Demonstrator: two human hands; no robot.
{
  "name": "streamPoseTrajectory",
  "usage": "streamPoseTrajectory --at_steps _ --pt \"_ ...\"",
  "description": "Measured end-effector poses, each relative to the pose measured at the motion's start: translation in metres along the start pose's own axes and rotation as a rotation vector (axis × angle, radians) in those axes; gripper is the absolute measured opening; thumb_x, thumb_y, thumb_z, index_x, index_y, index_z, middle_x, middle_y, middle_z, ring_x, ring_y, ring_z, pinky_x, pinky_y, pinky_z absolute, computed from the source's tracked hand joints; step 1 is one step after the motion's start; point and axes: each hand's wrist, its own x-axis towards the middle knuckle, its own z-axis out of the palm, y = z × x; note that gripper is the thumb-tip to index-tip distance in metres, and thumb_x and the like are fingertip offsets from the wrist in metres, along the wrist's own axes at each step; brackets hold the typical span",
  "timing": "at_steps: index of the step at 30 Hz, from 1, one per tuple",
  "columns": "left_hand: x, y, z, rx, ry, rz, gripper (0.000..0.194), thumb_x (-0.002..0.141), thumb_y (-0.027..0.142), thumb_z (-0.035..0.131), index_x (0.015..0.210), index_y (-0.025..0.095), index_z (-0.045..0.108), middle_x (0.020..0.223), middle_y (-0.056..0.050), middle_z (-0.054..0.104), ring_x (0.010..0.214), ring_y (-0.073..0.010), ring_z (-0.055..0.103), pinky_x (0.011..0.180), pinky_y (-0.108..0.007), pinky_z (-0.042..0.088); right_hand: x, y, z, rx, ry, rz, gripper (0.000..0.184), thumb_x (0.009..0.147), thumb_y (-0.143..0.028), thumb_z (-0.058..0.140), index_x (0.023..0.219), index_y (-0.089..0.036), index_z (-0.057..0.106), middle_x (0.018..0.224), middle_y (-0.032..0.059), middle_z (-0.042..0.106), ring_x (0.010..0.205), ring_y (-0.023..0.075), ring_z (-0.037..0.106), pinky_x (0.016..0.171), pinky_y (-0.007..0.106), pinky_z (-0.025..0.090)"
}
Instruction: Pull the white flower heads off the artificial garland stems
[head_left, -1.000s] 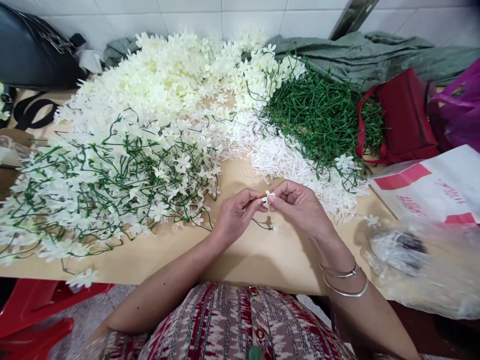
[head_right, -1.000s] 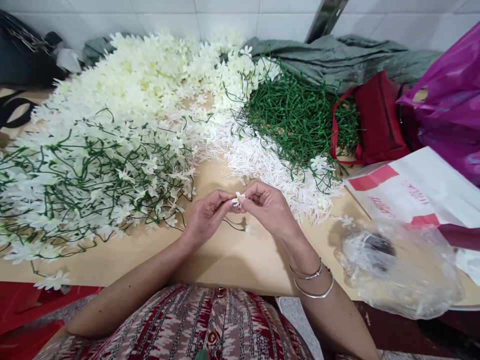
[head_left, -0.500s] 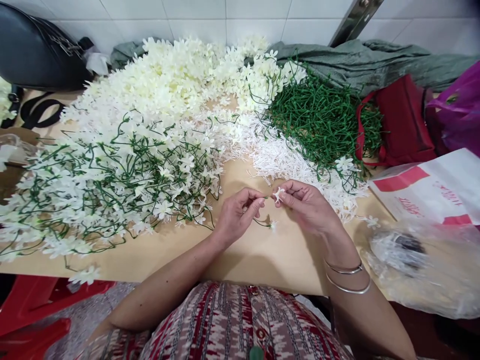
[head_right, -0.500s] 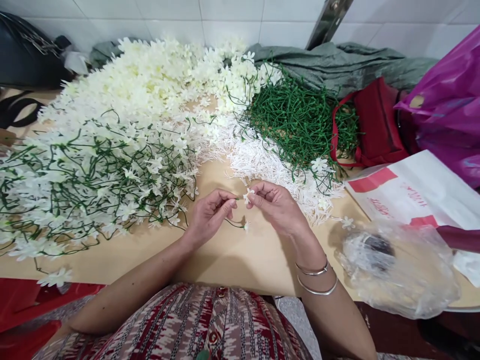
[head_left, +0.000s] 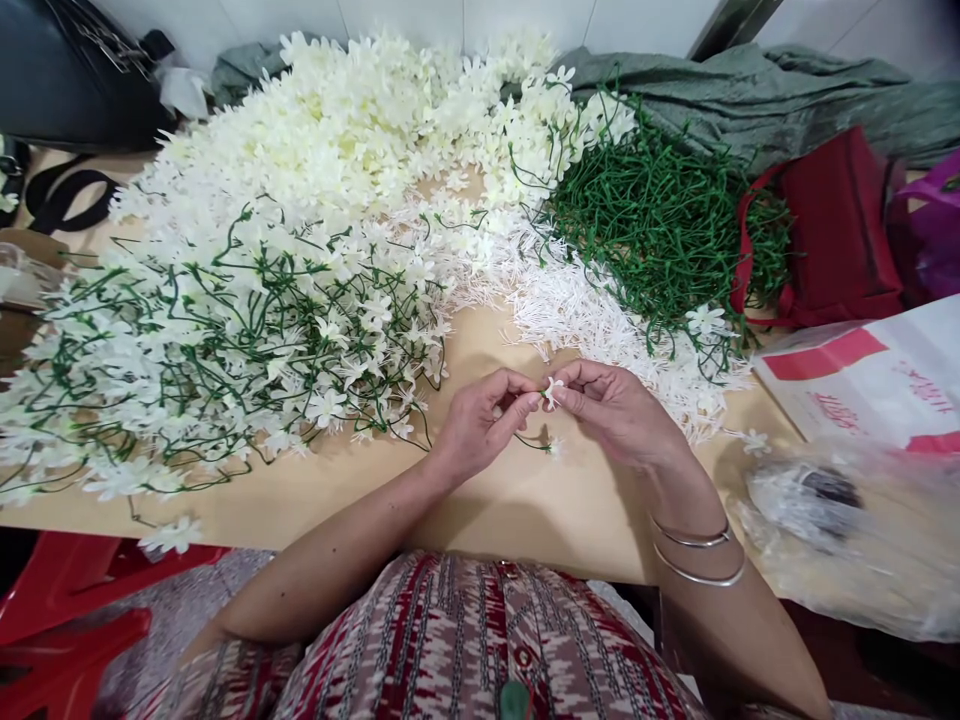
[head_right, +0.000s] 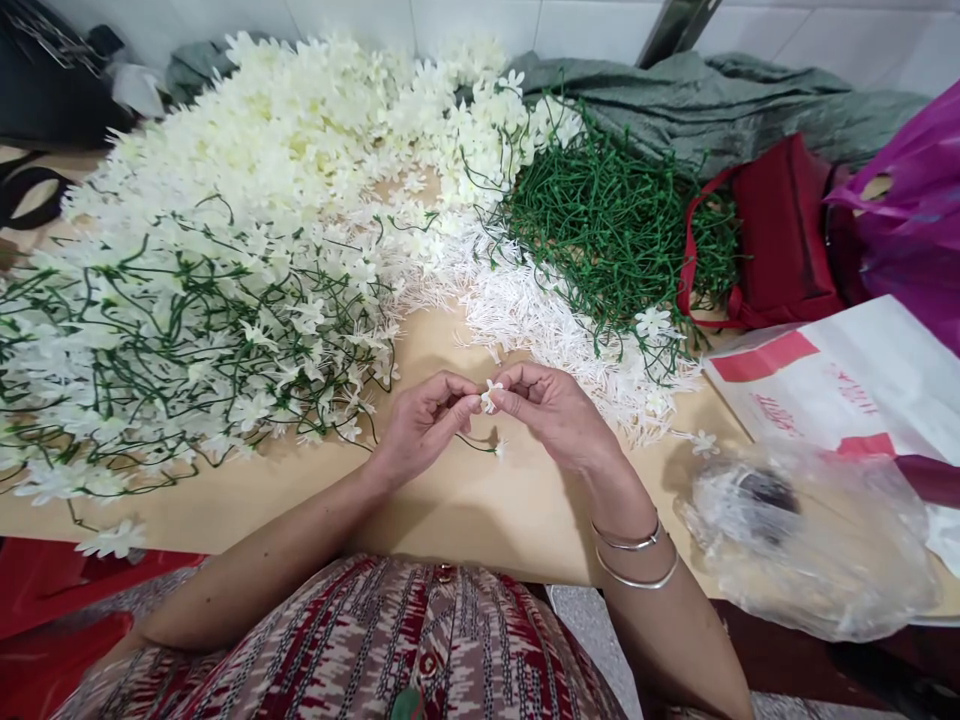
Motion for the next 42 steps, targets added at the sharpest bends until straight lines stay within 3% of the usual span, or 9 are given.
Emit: streamPoseTrajectory --at_steps 14,22,30,35,42 --pt "-0.0026 0.0032 -0.0024 0.096 -0.046 0.05 0.017 0.104 0.033 0.055 0.098 0.018 0.061 0.071 0.0 0.072 0.061 -0.0101 0.069 0.062 -0.021 0.051 -0.0001 0.0018 0.0027 -0.062 -0.006 0.002 0.027 0.07 -0.044 0.09 0.074 -0.025 0.07 0.073 -0.0025 0.071 0.07 0.0143 0.063 0.068 0.028 0.052" --pt "-0.0004 0.0032 -0.0004 0.022 -0.048 -0.007 0.021 0.103 0.038 0.059 0.099 0.017 0.064 0.073 -0.001 0.074 0.065 -0.0117 0.071 0.063 -0.022 0.053 0.0019 0.001 0.0 -0.05 0.022 -0.02 0.033 0.068 -0.053 0.089 0.074 -0.026 0.07 0.076 -0.001 0.069 0.074 0.0159 0.064 0.073 0.031 0.055" --pt "-0.0032 -0.0002 0.0028 -0.089 -0.034 -0.038 0.025 0.102 0.041 0.062 0.108 0.017 0.064 0.091 -0.007 0.081 0.08 -0.0159 0.08 0.073 -0.025 0.062 0.0018 0.0023 -0.0023 -0.01 0.029 0.002 0.037 0.064 -0.055 0.092 0.072 -0.026 0.07 0.077 -0.0009 0.07 0.073 0.0158 0.064 0.074 0.032 0.056" --pt "-0.0019 0.0003 0.0024 -0.103 -0.041 -0.057 0.023 0.1 0.04 0.065 0.098 0.018 0.065 0.088 -0.006 0.081 0.081 -0.0161 0.08 0.072 -0.024 0.062 0.0003 -0.0012 -0.0013 0.044 0.001 0.061 0.035 0.063 -0.055 0.093 0.071 -0.028 0.072 0.072 -0.0016 0.071 0.07 0.0165 0.066 0.073 0.033 0.058" --pt "-0.0028 0.0028 0.0015 -0.053 -0.066 -0.021 0.024 0.103 0.04 0.06 0.1 0.017 0.065 0.084 -0.005 0.079 0.076 -0.0138 0.077 0.068 -0.022 0.059 -0.0021 -0.003 -0.0043 -0.008 -0.035 0.067 0.025 0.071 -0.041 0.092 0.076 -0.027 0.072 0.071 -0.0014 0.073 0.07 0.0167 0.069 0.071 0.032 0.057"
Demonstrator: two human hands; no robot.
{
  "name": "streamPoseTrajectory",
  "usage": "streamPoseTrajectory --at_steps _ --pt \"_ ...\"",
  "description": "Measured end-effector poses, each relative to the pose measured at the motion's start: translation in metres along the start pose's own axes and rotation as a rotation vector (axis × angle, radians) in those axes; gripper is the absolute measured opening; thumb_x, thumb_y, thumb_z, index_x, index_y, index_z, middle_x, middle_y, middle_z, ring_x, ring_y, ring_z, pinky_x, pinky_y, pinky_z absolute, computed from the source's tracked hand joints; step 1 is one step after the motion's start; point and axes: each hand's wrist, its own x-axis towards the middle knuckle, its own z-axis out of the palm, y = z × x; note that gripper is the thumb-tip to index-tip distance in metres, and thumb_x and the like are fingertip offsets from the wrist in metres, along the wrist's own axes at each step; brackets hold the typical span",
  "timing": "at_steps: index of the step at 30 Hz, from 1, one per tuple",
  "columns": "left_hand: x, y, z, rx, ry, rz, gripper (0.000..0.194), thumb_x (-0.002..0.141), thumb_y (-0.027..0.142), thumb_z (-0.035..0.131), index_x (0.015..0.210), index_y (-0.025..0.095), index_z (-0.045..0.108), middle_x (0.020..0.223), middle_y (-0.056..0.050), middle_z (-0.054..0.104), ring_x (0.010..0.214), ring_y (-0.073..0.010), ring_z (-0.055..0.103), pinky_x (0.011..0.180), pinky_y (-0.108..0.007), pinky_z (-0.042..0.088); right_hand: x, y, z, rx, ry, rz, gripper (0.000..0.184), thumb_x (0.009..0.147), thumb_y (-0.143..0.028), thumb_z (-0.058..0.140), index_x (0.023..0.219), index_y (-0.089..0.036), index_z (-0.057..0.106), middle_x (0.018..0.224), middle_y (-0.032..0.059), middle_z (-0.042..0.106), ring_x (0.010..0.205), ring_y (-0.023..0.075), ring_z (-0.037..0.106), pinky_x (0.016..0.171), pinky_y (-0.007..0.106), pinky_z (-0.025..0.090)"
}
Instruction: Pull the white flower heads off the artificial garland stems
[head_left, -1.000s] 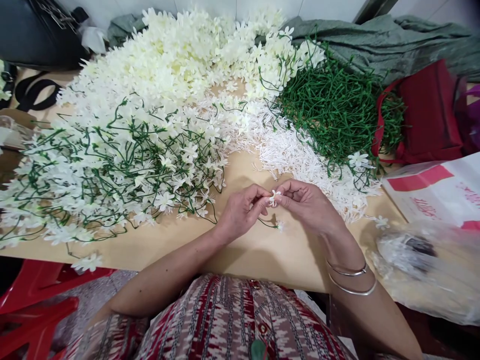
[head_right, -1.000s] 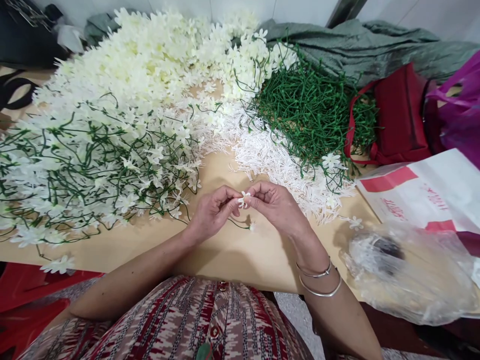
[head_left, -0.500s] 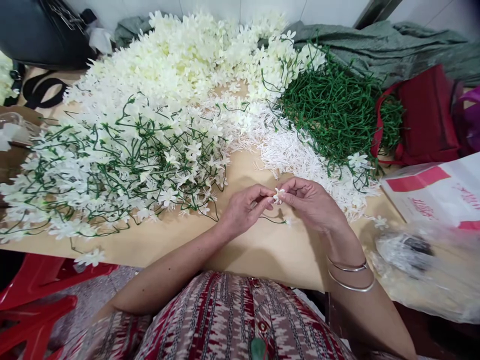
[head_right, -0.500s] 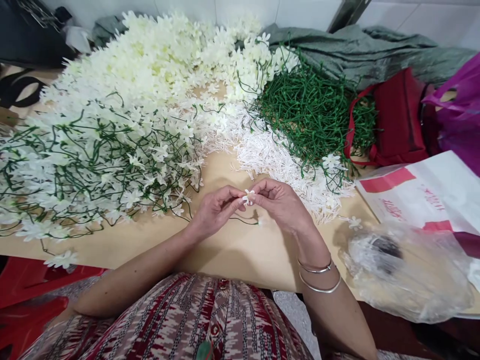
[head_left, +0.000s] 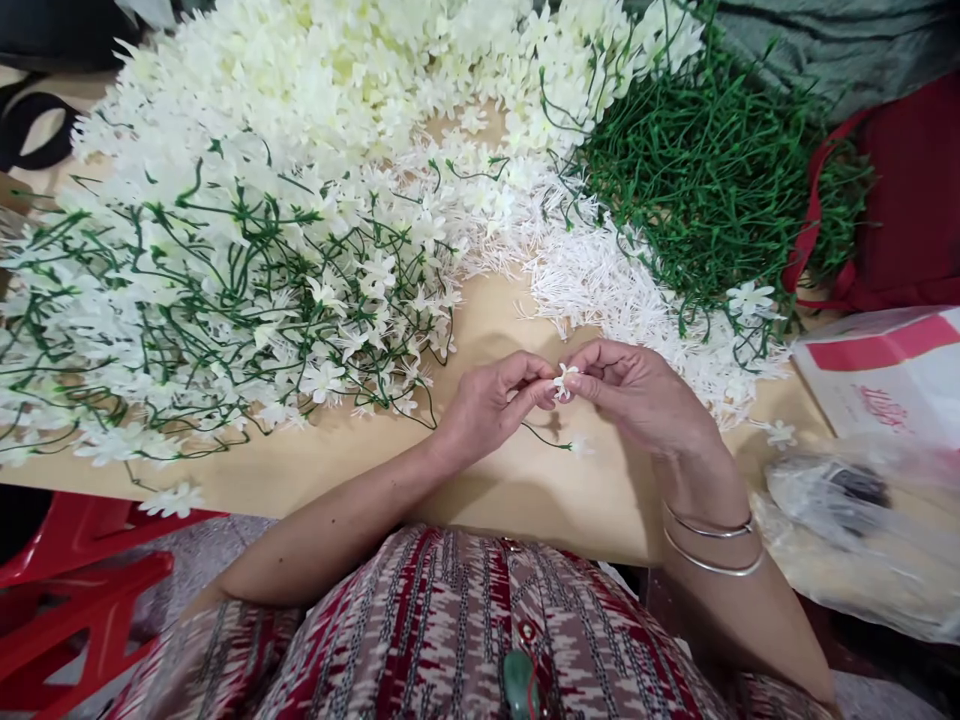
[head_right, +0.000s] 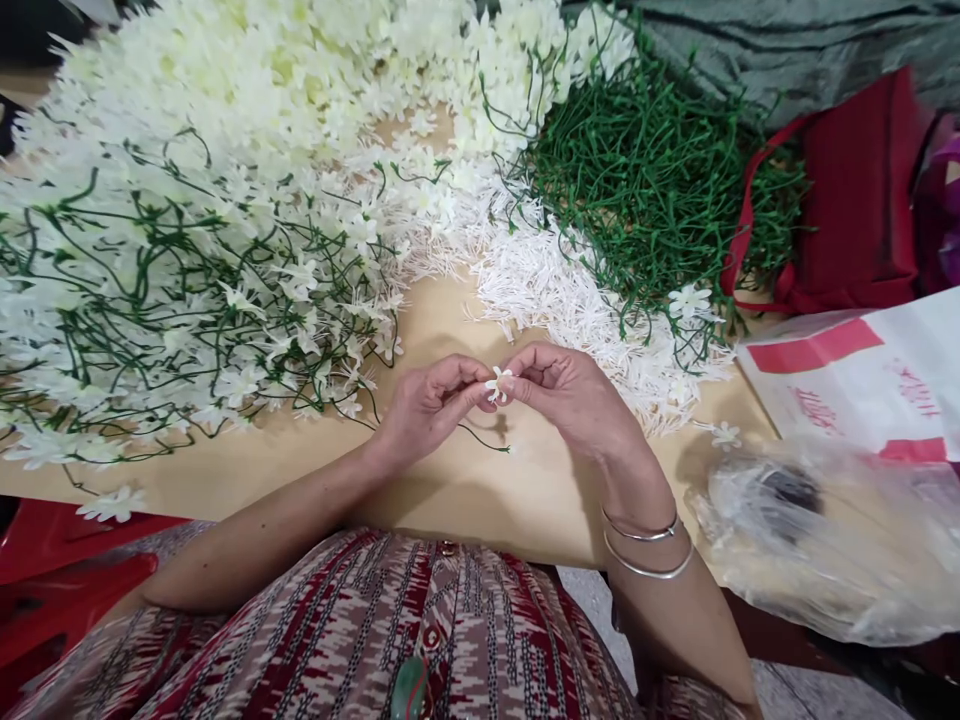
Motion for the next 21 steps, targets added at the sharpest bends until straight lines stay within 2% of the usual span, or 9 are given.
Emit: streamPoseTrajectory --at_steps 5,12,17,21 --pt "-0.0014 0.0 -0.0006 0.033 -0.005 0.022 0.024 0.104 0.04 0.059 0.102 0.017 0.065 0.083 -0.004 0.079 0.075 -0.0133 0.077 0.067 -0.021 0.058 0.0006 -0.001 -0.0012 -0.001 -0.038 0.031 0.03 0.074 -0.048 0.09 0.076 -0.024 0.071 0.073 0.0002 0.075 0.072 0.0177 0.072 0.071 0.032 0.059" --pt "-0.0014 0.0013 -0.0005 0.039 -0.002 0.026 0.019 0.104 0.036 0.058 0.103 0.018 0.064 0.085 -0.004 0.08 0.076 -0.0133 0.077 0.068 -0.021 0.058 0.0062 -0.0008 -0.0039 0.014 -0.106 0.016 0.026 0.076 -0.045 0.089 0.075 -0.025 0.073 0.072 0.0 0.074 0.071 0.0166 0.07 0.071 0.033 0.059" --pt "-0.0002 0.0018 0.003 -0.017 0.01 -0.007 0.022 0.102 0.039 0.062 0.102 0.017 0.063 0.086 -0.004 0.077 0.072 -0.0125 0.075 0.065 -0.021 0.056 0.0056 0.0019 -0.007 0.077 -0.048 -0.007 0.032 0.068 -0.045 0.094 0.082 -0.025 0.074 0.071 -0.0025 0.067 0.066 0.0136 0.065 0.065 0.029 0.056" --pt "0.0001 -0.0004 0.0043 -0.03 0.045 -0.032 0.024 0.102 0.04 0.06 0.107 0.016 0.06 0.093 -0.005 0.075 0.07 -0.012 0.074 0.065 -0.023 0.057 -0.0004 0.0045 -0.0083 0.1 0.024 -0.083 0.038 0.074 -0.052 0.089 0.096 -0.026 0.074 0.083 -0.0001 0.07 0.07 0.0137 0.066 0.067 0.028 0.056"
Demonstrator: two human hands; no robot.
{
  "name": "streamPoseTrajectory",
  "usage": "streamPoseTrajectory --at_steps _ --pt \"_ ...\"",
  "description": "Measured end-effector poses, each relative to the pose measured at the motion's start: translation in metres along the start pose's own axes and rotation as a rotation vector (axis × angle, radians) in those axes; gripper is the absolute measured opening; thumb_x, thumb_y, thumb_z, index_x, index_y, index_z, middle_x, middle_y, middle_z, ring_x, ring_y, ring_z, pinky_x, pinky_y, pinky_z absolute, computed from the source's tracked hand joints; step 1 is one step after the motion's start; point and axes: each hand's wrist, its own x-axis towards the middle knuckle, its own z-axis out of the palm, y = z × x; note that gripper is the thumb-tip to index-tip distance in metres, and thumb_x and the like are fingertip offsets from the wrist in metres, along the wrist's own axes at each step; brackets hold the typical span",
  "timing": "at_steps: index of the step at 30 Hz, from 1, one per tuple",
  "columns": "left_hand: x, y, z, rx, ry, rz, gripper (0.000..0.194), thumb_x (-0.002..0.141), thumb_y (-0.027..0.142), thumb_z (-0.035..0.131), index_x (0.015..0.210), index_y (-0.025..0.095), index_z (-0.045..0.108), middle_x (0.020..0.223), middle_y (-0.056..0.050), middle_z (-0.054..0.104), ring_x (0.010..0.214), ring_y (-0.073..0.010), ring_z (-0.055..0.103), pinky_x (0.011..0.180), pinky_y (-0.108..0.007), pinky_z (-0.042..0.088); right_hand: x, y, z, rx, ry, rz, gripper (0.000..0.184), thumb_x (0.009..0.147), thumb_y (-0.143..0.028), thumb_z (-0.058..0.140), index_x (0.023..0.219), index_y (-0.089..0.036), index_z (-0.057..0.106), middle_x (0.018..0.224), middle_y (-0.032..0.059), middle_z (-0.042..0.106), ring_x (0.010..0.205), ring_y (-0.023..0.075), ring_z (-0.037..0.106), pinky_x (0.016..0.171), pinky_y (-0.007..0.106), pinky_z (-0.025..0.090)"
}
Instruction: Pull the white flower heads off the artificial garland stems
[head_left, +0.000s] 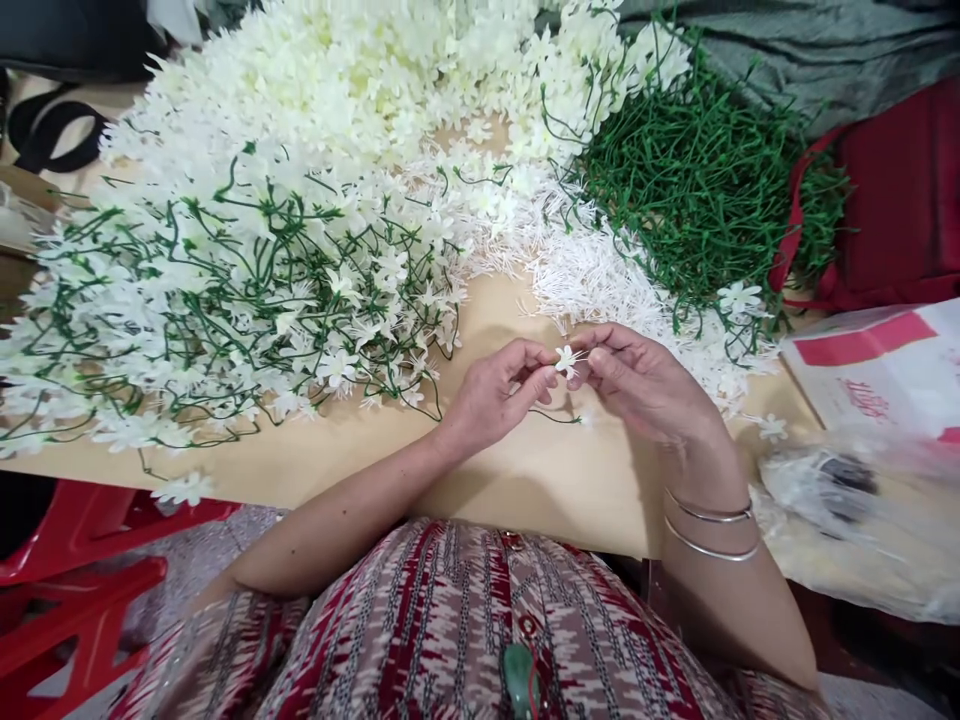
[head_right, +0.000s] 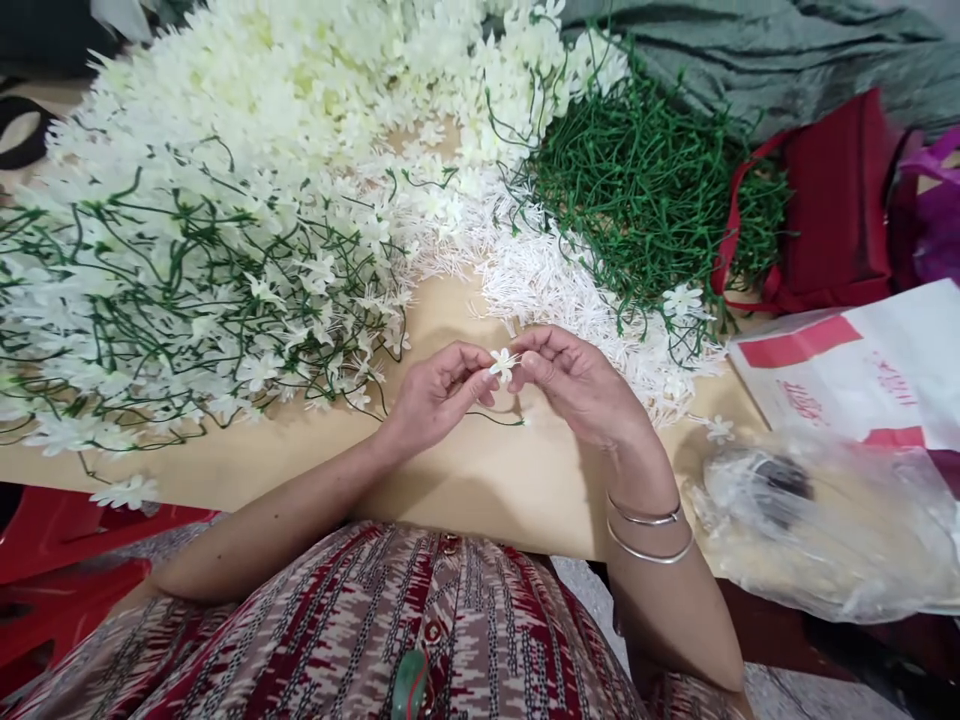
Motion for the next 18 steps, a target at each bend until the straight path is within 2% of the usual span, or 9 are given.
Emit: streamPoseTrajectory --at_steps 3,5,8,12,18 --pt "0.0009 -0.0008 -0.0003 -0.013 0.009 0.003 0.025 0.102 0.041 0.06 0.106 0.017 0.059 0.09 -0.003 0.074 0.068 -0.0109 0.073 0.065 -0.022 0.057 -0.0033 0.0017 -0.0012 -0.069 0.073 -0.089 0.032 0.08 -0.051 0.084 0.1 -0.027 0.075 0.095 0.0023 0.073 0.084 0.0158 0.068 0.077 0.03 0.057" --pt "0.0016 -0.0006 -0.0005 -0.011 0.011 0.002 0.024 0.101 0.041 0.061 0.104 0.017 0.059 0.085 -0.001 0.072 0.066 -0.0102 0.072 0.064 -0.021 0.055 -0.0036 0.0028 -0.0017 -0.134 0.075 -0.115 0.026 0.084 -0.046 0.082 0.102 -0.028 0.076 0.096 0.0021 0.073 0.086 0.0156 0.067 0.079 0.029 0.056" --pt "0.0019 0.0003 -0.0005 -0.002 0.008 0.01 0.023 0.101 0.04 0.061 0.101 0.016 0.059 0.08 0.0 0.071 0.064 -0.0103 0.07 0.063 -0.021 0.054 -0.0015 0.0047 -0.0005 -0.172 0.048 -0.135 0.023 0.082 -0.037 0.083 0.102 -0.028 0.078 0.092 0.0008 0.074 0.083 0.0148 0.066 0.077 0.028 0.055" --pt "0.0013 0.0022 -0.0012 0.02 -0.019 0.026 0.023 0.102 0.039 0.059 0.101 0.016 0.06 0.082 -0.002 0.073 0.065 -0.011 0.071 0.062 -0.022 0.054 0.001 0.0072 0.0033 -0.164 0.056 -0.153 0.011 0.077 -0.028 0.084 0.084 -0.026 0.076 0.082 -0.0015 0.072 0.076 0.0135 0.064 0.074 0.028 0.053" --pt "0.0007 0.0066 -0.0038 0.084 -0.061 -0.002 0.019 0.104 0.034 0.057 0.1 0.016 0.062 0.082 -0.002 0.075 0.068 -0.012 0.072 0.066 -0.022 0.054 0.0006 0.009 0.0041 -0.232 0.065 -0.159 0.01 0.077 -0.026 0.084 0.077 -0.025 0.074 0.077 -0.0014 0.073 0.073 0.0138 0.064 0.071 0.028 0.052"
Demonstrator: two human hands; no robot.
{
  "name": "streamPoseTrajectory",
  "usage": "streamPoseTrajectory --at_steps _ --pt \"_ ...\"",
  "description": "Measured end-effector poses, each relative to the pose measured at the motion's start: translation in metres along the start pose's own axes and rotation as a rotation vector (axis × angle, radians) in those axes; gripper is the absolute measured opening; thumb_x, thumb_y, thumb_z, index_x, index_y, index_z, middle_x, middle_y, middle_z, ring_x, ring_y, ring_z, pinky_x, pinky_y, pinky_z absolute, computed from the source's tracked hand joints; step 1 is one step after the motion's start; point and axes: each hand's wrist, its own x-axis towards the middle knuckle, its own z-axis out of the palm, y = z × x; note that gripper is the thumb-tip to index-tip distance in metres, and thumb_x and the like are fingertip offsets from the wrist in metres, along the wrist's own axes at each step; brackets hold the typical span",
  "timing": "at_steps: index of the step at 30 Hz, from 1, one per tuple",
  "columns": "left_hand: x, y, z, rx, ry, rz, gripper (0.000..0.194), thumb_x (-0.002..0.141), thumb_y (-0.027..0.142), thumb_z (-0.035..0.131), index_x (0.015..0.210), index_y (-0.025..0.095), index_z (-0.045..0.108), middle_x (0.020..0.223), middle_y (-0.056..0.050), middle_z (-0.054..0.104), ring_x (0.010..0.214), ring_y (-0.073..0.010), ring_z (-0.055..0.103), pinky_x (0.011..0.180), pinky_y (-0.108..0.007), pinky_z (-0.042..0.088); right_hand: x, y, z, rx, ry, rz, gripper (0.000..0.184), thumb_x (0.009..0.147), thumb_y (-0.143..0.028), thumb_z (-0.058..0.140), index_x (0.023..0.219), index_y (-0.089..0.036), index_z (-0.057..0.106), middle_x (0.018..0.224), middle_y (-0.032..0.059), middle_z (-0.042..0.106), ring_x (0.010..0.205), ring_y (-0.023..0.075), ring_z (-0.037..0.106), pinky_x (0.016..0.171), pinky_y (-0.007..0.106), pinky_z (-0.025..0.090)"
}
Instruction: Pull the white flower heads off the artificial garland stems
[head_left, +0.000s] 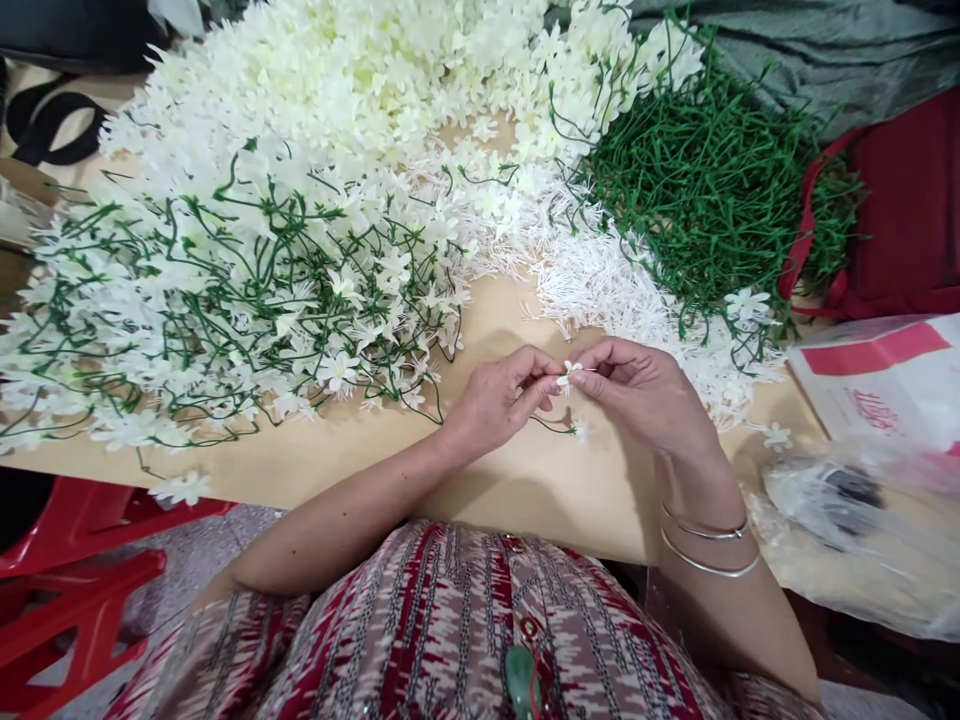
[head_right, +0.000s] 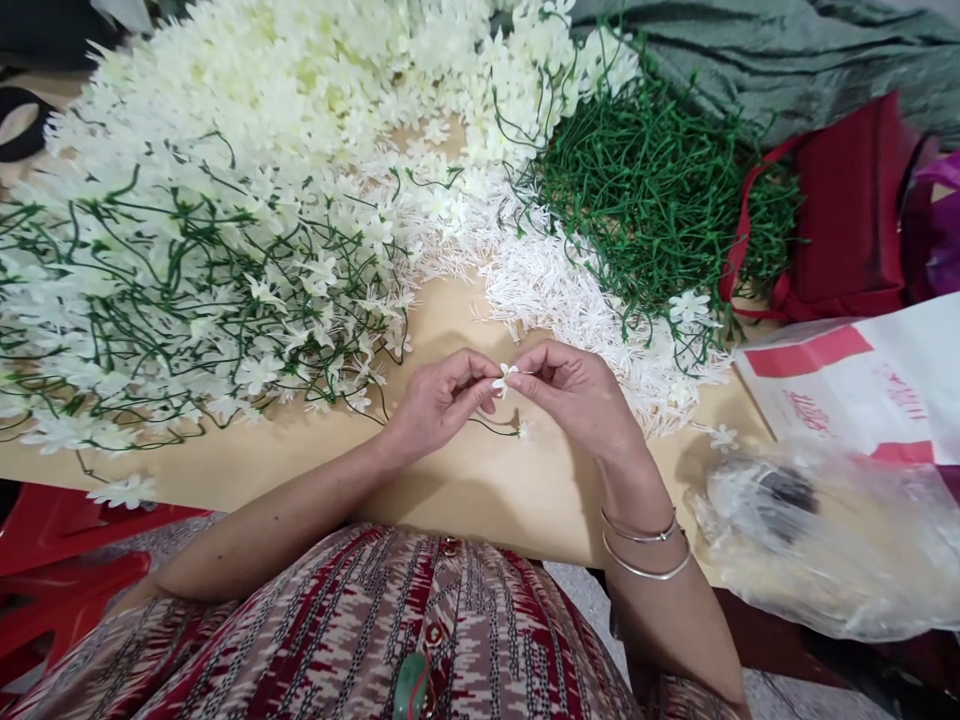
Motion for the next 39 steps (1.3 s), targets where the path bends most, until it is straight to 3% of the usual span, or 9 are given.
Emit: streamPoseTrajectory --at_steps 10,16,20,23,27,29,31,36,39 --pt "-0.001 -0.002 -0.005 0.003 -0.06 0.001 0.017 0.103 0.032 0.057 0.101 0.016 0.063 0.081 -0.003 0.076 0.071 -0.012 0.073 0.07 -0.022 0.053 0.003 -0.003 -0.005 -0.033 -0.107 0.098 0.025 0.074 -0.044 0.088 0.072 -0.024 0.072 0.074 -0.0008 0.07 0.071 0.0141 0.062 0.069 0.028 0.051" --pt "-0.003 0.007 -0.001 -0.039 0.007 0.124 0.017 0.101 0.035 0.06 0.1 0.018 0.062 0.079 -0.002 0.074 0.07 -0.0125 0.073 0.068 -0.024 0.055 0.007 -0.006 -0.005 0.093 -0.071 0.082 0.036 0.065 -0.048 0.092 0.085 -0.025 0.073 0.082 -0.0006 0.072 0.076 0.0158 0.065 0.074 0.031 0.056" --pt "-0.008 0.038 -0.03 0.139 0.28 0.286 0.01 0.101 0.031 0.062 0.106 0.022 0.063 0.088 -0.001 0.073 0.071 -0.0117 0.071 0.065 -0.025 0.057 0.008 -0.009 -0.011 0.165 0.057 0.011 0.041 0.065 -0.056 0.09 0.087 -0.026 0.072 0.085 0.0015 0.074 0.078 0.0178 0.067 0.078 0.035 0.059" --pt "-0.013 0.064 -0.075 0.397 0.688 0.468 0.023 0.1 0.032 0.062 0.122 0.027 0.058 0.103 -0.003 0.07 0.083 -0.0145 0.071 0.069 -0.029 0.06 0.009 -0.008 -0.016 0.16 0.146 -0.058 0.041 0.067 -0.057 0.088 0.087 -0.025 0.071 0.081 0.0016 0.073 0.075 0.0175 0.066 0.076 0.035 0.058" --pt "-0.024 0.081 -0.112 0.857 1.112 0.569 0.061 0.08 0.039 0.08 0.135 0.03 0.056 0.144 -0.008 0.055 0.129 -0.0349 0.056 0.09 -0.048 0.057 0.011 0.0 -0.014 0.063 0.174 -0.15 0.032 0.076 -0.05 0.083 0.087 -0.022 0.071 0.079 0.0003 0.07 0.074 0.0154 0.063 0.074 0.031 0.054" --pt "-0.029 0.077 -0.105 0.899 1.1 0.455 0.057 0.088 0.035 0.073 0.142 0.035 0.053 0.149 -0.006 0.051 0.138 -0.0366 0.048 0.099 -0.051 0.054 0.013 0.006 -0.007 -0.006 0.197 -0.194 0.029 0.079 -0.046 0.081 0.088 -0.021 0.07 0.081 0.0003 0.07 0.076 0.0153 0.062 0.074 0.031 0.052" --pt "-0.032 0.066 -0.082 0.932 1.015 0.615 0.052 0.089 0.033 0.072 0.138 0.03 0.056 0.139 -0.009 0.054 0.131 -0.0332 0.052 0.099 -0.049 0.055 0.017 0.013 0.003 -0.104 0.241 -0.244 0.025 0.083 -0.043 0.077 0.091 -0.021 0.068 0.087 0.0018 0.07 0.079 0.0165 0.062 0.076 0.032 0.052" --pt "-0.033 0.03 -0.017 0.942 0.461 0.504 0.031 0.098 0.021 0.063 0.128 0.025 0.056 0.134 -0.013 0.061 0.126 -0.0273 0.06 0.104 -0.046 0.054 0.029 0.022 0.026 -0.668 0.333 -0.346 0.01 0.09 -0.028 0.07 0.089 -0.022 0.063 0.096 0.0089 0.066 0.083 0.0233 0.06 0.079 0.038 0.051" --pt "-0.026 0.019 -0.003 0.918 0.267 0.471 0.028 0.101 0.021 0.057 0.128 0.022 0.055 0.135 -0.014 0.063 0.124 -0.0269 0.063 0.105 -0.047 0.053 0.031 0.02 0.028 -0.749 0.308 -0.375 0.011 0.094 -0.019 0.058 0.084 -0.023 0.061 0.097 0.0109 0.065 0.087 0.0262 0.061 0.081 0.04 0.049"
